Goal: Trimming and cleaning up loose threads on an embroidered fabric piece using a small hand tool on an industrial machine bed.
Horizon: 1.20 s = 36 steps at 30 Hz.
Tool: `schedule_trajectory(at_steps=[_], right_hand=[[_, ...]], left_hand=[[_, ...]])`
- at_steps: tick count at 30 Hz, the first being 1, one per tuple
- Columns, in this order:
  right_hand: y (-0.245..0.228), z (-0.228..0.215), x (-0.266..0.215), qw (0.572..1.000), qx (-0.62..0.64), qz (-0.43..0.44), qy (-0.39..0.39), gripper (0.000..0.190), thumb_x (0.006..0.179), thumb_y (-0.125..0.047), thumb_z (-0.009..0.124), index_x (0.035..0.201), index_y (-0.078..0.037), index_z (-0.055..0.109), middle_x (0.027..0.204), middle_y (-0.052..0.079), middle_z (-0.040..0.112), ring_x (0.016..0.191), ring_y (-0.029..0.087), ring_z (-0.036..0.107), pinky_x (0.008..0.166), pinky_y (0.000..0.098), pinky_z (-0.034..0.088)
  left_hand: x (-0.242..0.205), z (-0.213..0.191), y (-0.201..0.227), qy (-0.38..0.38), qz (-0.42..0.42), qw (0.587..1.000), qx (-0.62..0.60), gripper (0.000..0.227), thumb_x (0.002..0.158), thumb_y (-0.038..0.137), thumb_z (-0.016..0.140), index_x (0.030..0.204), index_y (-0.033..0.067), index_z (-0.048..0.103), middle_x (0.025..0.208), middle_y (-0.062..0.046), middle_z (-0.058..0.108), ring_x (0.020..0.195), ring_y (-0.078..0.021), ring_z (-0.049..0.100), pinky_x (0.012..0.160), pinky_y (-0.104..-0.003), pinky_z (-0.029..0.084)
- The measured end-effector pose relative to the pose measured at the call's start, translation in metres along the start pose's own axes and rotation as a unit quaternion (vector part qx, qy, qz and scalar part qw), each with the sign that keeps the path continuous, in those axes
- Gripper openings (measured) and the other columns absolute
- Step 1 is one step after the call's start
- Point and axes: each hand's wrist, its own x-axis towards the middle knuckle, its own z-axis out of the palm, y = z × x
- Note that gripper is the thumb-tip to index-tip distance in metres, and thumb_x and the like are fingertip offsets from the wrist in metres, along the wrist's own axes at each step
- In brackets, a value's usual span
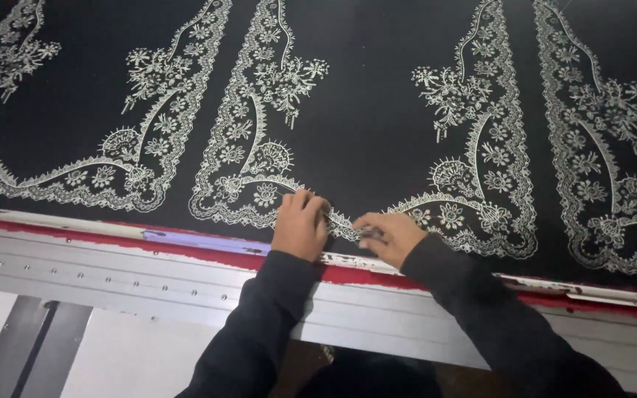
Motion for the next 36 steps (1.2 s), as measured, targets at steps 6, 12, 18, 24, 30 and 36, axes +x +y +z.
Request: schedule_trajectory(at_steps=[6, 12, 18, 24, 30, 36], right_hand=[[0.022, 0.028, 0.025, 0.983, -0.179, -0.002, -0.041, 0.029, 0.089, -0.024, 0.076, 0.116, -0.012, 0.073, 0.107, 0.01, 0.075, 0.103, 0.031, 0.072, 0.087, 0.0403, 0.06], [0.022, 0.03, 0.028, 0.988, -0.12, 0.017, 0.099, 0.017, 0.091, -0.005, 0.062, 0.102, -0.015, 0.07, 0.096, 0.004, 0.072, 0.094, 0.027, 0.073, 0.084, 0.0365, 0.058], [0.001, 0.013, 0.013, 0.988, 0.047, 0.075, 0.129, 0.011, 0.096, -0.007, 0.058, 0.102, -0.014, 0.064, 0.078, 0.003, 0.075, 0.068, 0.02, 0.074, 0.07, 0.0355, 0.057], [0.005, 0.02, 0.021, 0.991, -0.067, 0.026, 0.116, 0.012, 0.095, -0.006, 0.057, 0.1, -0.016, 0.058, 0.081, 0.008, 0.074, 0.082, 0.032, 0.076, 0.074, 0.0426, 0.058], [0.002, 0.014, 0.009, 0.984, -0.13, 0.102, 0.071, 0.017, 0.096, -0.011, 0.051, 0.11, -0.019, 0.058, 0.098, 0.012, 0.076, 0.098, 0.036, 0.074, 0.084, 0.049, 0.057], [0.039, -0.028, -0.014, 0.977, -0.022, 0.1, 0.185, 0.02, 0.094, -0.006, 0.058, 0.104, -0.021, 0.064, 0.078, 0.003, 0.076, 0.076, 0.026, 0.075, 0.077, 0.0412, 0.058]], left_hand=[[-0.003, -0.001, -0.004, 0.002, -0.001, 1.0, -0.017, 0.016, 0.091, 0.004, 0.059, 0.094, 0.018, 0.066, 0.1, -0.004, 0.053, 0.103, -0.0278, 0.057, 0.089, -0.039, 0.049], [-0.008, -0.006, -0.001, -0.009, -0.012, 1.0, -0.025, 0.017, 0.091, 0.003, 0.061, 0.096, 0.0176, 0.068, 0.102, -0.005, 0.056, 0.107, -0.029, 0.057, 0.093, -0.042, 0.05], [-0.009, -0.007, -0.006, 0.005, -0.027, 0.999, -0.044, 0.017, 0.091, 0.003, 0.061, 0.097, 0.0173, 0.069, 0.104, -0.006, 0.059, 0.109, -0.0306, 0.058, 0.097, -0.044, 0.051], [-0.008, -0.009, -0.001, 0.014, -0.061, 0.995, -0.078, 0.017, 0.093, 0.003, 0.059, 0.095, 0.0171, 0.069, 0.101, -0.005, 0.059, 0.106, -0.0285, 0.059, 0.096, -0.041, 0.052], [-0.008, -0.006, -0.003, 0.021, -0.045, 0.997, -0.065, 0.019, 0.091, 0.002, 0.06, 0.094, 0.0184, 0.069, 0.1, -0.004, 0.059, 0.106, -0.0283, 0.059, 0.095, -0.041, 0.052], [-0.005, -0.008, 0.0, 0.011, -0.058, 0.996, -0.067, 0.02, 0.091, 0.001, 0.06, 0.094, 0.0176, 0.071, 0.102, -0.005, 0.06, 0.108, -0.0288, 0.058, 0.096, -0.041, 0.051]])
